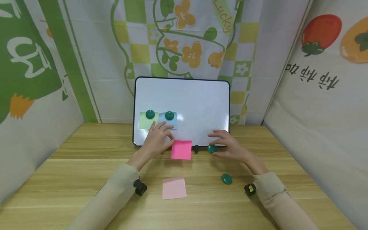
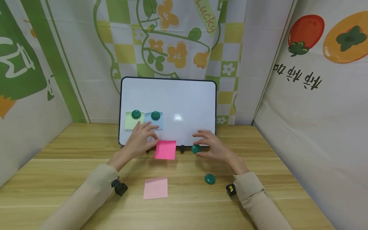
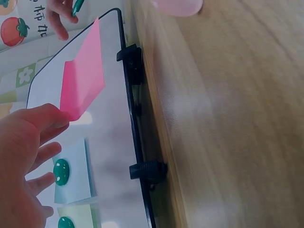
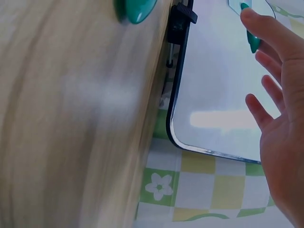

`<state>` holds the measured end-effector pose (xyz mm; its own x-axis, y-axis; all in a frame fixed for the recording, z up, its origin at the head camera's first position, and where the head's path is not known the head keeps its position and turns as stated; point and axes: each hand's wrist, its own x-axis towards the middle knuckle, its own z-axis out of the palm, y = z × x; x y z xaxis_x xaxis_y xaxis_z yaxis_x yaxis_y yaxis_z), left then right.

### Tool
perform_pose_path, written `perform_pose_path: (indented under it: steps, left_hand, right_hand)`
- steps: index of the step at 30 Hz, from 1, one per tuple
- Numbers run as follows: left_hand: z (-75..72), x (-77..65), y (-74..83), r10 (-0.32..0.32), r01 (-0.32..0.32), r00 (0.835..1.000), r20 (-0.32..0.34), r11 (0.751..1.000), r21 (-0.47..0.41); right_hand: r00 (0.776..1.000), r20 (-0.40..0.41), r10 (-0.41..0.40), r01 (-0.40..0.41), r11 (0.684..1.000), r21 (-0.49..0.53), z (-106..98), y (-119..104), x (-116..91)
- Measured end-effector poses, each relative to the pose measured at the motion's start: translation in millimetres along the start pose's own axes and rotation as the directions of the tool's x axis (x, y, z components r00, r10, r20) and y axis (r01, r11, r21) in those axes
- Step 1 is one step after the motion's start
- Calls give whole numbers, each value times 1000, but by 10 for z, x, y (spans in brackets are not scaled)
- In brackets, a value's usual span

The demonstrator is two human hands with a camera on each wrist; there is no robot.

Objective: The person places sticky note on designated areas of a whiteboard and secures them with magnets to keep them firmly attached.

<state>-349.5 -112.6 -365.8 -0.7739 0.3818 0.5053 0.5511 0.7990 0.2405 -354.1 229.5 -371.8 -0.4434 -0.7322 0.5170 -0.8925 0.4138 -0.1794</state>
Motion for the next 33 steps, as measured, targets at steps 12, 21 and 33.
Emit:
perform_pose_path:
  steps: [12, 21, 33]
  left_hand:
    - [-8, 222, 106, 6, -4, 999, -41, 1000, 30]
    - [-21, 319, 132, 0, 4, 998, -65, 999, 49]
    - [-15, 508, 178, -21, 28, 995, -103, 997, 67]
  right_hand:
    - [996, -83, -40, 33, 996, -79, -10, -53, 156]
    - [992, -93, -84, 71, 988, -135, -37, -63, 240]
    - [981, -145, -128, 91, 967, -240, -23, -119, 439]
